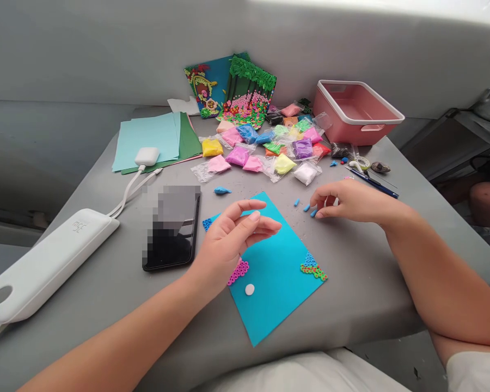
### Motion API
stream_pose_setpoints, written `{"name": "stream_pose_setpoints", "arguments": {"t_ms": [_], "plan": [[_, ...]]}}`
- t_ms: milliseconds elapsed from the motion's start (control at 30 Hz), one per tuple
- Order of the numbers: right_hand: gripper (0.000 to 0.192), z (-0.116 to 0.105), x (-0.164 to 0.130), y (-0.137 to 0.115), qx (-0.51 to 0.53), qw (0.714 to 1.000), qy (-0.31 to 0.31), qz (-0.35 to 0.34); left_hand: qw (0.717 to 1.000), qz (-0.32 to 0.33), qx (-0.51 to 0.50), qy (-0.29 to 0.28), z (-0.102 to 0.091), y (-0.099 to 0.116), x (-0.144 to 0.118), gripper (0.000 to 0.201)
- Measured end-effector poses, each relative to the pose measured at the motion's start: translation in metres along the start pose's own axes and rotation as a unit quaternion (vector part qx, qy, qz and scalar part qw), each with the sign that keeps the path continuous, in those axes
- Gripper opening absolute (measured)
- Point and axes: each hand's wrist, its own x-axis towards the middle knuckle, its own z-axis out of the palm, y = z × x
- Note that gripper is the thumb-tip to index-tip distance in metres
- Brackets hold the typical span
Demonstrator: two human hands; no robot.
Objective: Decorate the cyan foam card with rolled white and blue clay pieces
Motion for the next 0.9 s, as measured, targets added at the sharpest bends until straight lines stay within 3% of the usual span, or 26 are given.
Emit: {"name": "stream_pose_setpoints", "arguments": {"t_ms": [67,100,167,233,300,400,500,633,700,767,833,900], "plan": [[0.02,-0.002,-0.002,0.001,-0.008,1.0,0.026,0.005,0.987,0.068,0.148,-0.015,-0.013,0.01,0.008,0.026],[0.018,-0.002,-0.002,0.0,-0.01,0.999,0.047,0.009,0.96,0.125,0.249,-0.013,-0.022,0.016,0.015,0.026],[0.019,-0.001,-0.003,-0.001,-0.012,0.995,0.103,0.011,0.86,0.229,0.455,0.029,-0.044,0.026,0.031,0.029],[0.021,0.002,-0.003,-0.005,-0.005,0.987,0.161,0.004,0.769,0.271,0.577,0.046,-0.066,0.033,0.048,0.039],[0.021,0.006,-0.002,-0.011,0.006,0.978,0.207,-0.002,0.738,0.258,0.623,0.027,-0.084,0.034,0.063,0.044],[0.019,0.013,-0.003,-0.019,0.021,0.967,0.253,-0.002,0.747,0.214,0.63,0.006,-0.099,0.029,0.075,0.04],[0.017,0.018,-0.002,-0.022,0.023,0.956,0.292,-0.031,0.75,0.202,0.63,0.016,-0.102,0.024,0.078,0.036],[0.011,0.028,0.003,-0.021,0.028,0.923,0.363,-0.12,0.748,0.206,0.629,0.055,-0.094,0.029,0.072,0.034],[0.007,0.036,0.004,-0.023,0.035,0.904,0.383,-0.186,0.765,0.212,0.605,0.071,-0.084,0.032,0.064,0.037],[0.005,0.045,0.003,-0.028,0.042,0.889,0.376,-0.259,0.853,0.193,0.48,0.062,-0.07,0.033,0.054,0.039],[0.014,0.055,0.001,-0.035,0.053,0.875,0.359,-0.322,0.928,0.125,0.351,-0.021,-0.055,0.031,0.042,0.036],[0.025,0.063,-0.002,-0.041,0.069,0.864,0.344,-0.36,0.957,0.053,0.273,-0.078,-0.04,0.026,0.032,0.036]]}}
